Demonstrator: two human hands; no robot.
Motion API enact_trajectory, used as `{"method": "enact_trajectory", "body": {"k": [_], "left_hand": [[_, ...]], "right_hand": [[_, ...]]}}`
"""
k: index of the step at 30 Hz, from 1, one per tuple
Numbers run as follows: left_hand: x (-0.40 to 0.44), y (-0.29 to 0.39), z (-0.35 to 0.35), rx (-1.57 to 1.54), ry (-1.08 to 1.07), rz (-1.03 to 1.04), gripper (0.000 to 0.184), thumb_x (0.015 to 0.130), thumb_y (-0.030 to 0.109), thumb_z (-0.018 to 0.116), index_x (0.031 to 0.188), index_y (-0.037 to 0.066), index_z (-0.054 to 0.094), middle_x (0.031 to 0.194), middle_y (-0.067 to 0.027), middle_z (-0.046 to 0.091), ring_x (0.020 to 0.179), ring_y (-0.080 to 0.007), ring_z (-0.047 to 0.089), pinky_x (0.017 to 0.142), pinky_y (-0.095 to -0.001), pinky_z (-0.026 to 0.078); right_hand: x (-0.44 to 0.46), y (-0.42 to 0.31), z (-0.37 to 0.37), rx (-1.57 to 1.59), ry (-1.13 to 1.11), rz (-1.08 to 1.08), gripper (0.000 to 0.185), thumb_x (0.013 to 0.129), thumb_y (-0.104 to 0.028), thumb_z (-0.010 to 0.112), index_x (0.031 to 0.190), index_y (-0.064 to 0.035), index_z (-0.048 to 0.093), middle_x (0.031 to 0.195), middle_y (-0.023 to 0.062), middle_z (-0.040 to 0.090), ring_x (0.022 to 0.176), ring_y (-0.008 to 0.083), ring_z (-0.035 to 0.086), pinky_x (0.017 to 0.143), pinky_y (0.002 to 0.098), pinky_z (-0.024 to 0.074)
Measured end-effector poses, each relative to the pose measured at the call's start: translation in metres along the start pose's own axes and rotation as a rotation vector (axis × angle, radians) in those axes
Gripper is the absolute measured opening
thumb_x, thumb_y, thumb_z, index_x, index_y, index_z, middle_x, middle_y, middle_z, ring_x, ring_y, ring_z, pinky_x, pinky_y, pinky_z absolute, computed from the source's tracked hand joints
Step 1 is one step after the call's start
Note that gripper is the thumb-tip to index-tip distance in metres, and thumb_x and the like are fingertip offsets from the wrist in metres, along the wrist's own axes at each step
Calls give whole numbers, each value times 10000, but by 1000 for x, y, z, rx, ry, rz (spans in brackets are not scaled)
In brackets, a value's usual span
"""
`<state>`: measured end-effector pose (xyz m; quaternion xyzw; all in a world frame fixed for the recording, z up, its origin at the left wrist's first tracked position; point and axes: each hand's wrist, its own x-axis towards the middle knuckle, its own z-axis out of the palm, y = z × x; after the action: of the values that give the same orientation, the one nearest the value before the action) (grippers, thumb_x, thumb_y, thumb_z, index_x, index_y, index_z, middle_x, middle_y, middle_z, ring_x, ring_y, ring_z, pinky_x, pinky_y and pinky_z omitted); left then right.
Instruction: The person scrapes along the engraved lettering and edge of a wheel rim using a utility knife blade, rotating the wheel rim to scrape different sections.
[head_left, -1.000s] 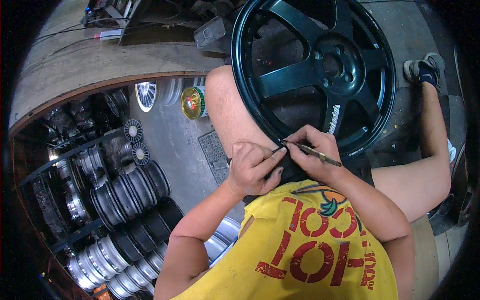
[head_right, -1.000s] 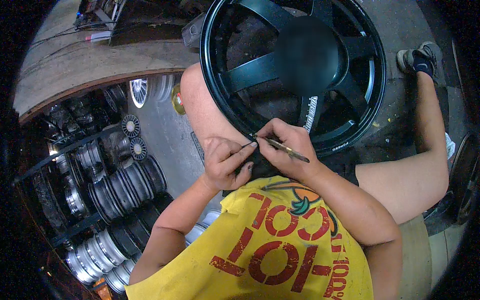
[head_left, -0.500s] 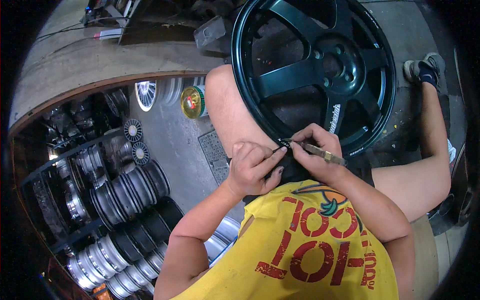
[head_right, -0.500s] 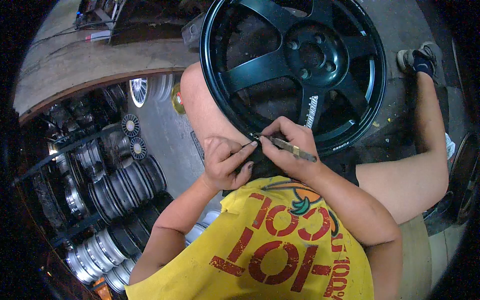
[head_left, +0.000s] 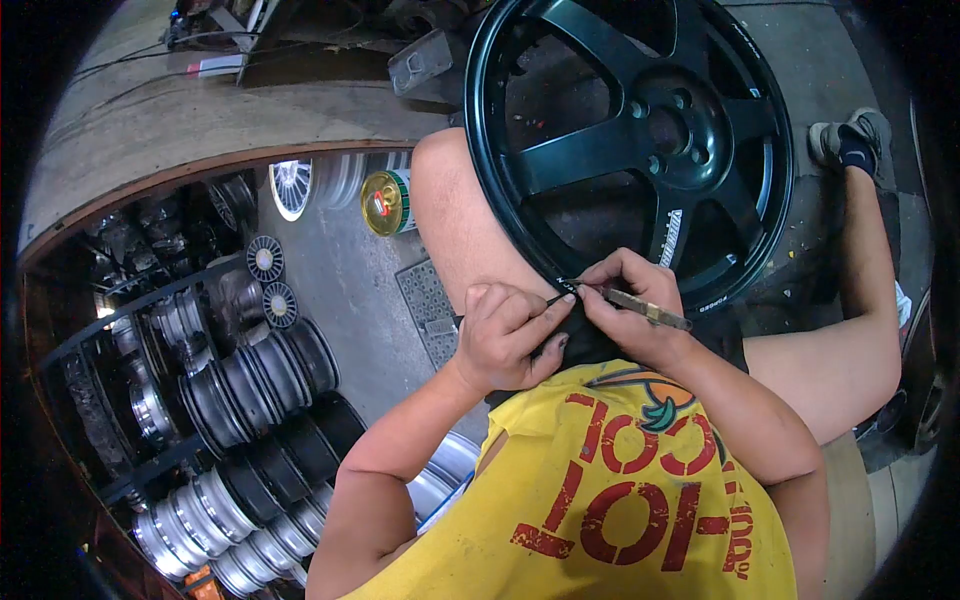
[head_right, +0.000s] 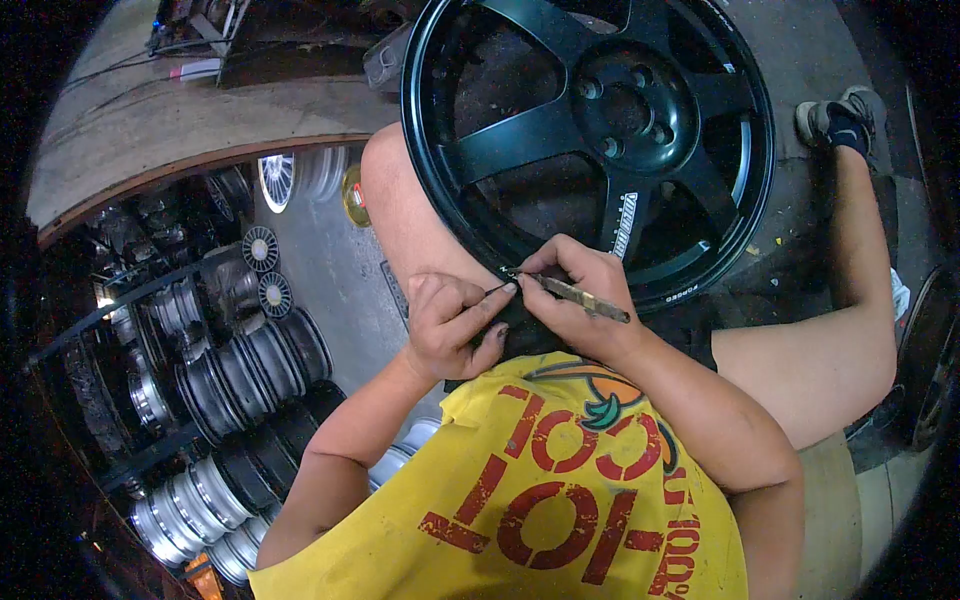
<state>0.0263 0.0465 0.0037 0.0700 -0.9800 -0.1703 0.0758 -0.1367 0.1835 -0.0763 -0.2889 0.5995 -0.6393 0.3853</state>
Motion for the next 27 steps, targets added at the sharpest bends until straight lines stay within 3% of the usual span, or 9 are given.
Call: {"method": "enact_trajectory", "body": {"k": [27], "left_hand": [[1, 1, 2, 5, 6, 10, 461, 743, 225, 811, 1188, 105, 808, 904, 21, 612, 815, -183, 565, 770, -375, 361]], "right_hand": [[-1, 6, -1, 19, -62, -26, 164, 907, -109, 789, 1000, 13, 730, 876, 148, 772, 784, 191, 762, 704, 315, 578]]}}
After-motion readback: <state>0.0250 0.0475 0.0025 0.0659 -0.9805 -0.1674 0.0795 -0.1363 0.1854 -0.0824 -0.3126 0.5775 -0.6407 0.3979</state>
